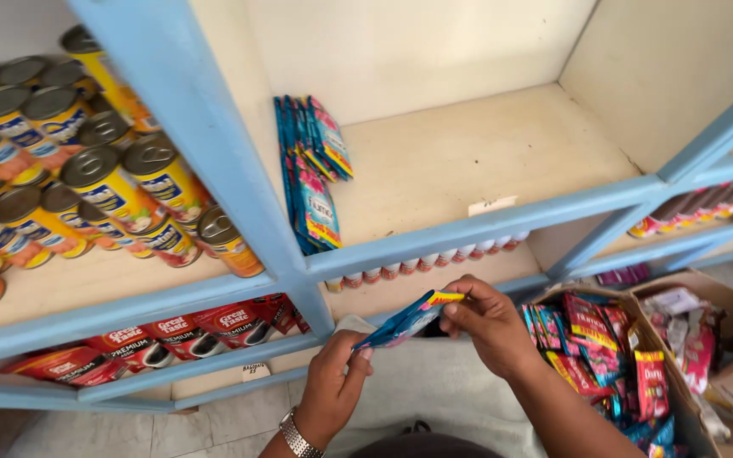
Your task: Organizing and stocking detergent sachets on a grocery store shelf.
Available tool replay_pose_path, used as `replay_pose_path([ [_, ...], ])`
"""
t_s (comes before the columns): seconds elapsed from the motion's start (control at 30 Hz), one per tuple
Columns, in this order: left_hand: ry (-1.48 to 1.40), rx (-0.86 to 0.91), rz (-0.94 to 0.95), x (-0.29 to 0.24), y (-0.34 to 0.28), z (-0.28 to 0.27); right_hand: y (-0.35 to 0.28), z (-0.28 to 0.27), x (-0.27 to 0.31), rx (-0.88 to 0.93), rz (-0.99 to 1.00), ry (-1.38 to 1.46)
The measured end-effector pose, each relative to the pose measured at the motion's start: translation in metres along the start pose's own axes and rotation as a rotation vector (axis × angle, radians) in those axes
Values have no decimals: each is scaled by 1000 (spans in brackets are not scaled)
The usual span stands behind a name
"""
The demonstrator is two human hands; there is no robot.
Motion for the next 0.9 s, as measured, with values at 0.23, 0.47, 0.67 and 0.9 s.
replay_pose_path([
  [0.23,175,-297,293,-57,37,-30,56,57,98,54,-161,-14],
  [0.47,324,-488,399,-75,70,-41,131,99,136,90,-103,30],
  [0.67,485,-566,380,-59,82,-39,179,105,121,141,-27,0],
  [0.9,460,-602,299,-51,88,-45,184,120,126,131,-48,23],
])
Point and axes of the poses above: each hand's wrist, its own y-axis towards the middle knuckle, its own z-axis out of the palm, x = y × z, the point moved 7 cm from there along y, towards the middle knuckle, and after that the axes turned 11 degrees about z, right-handed, at the moved point
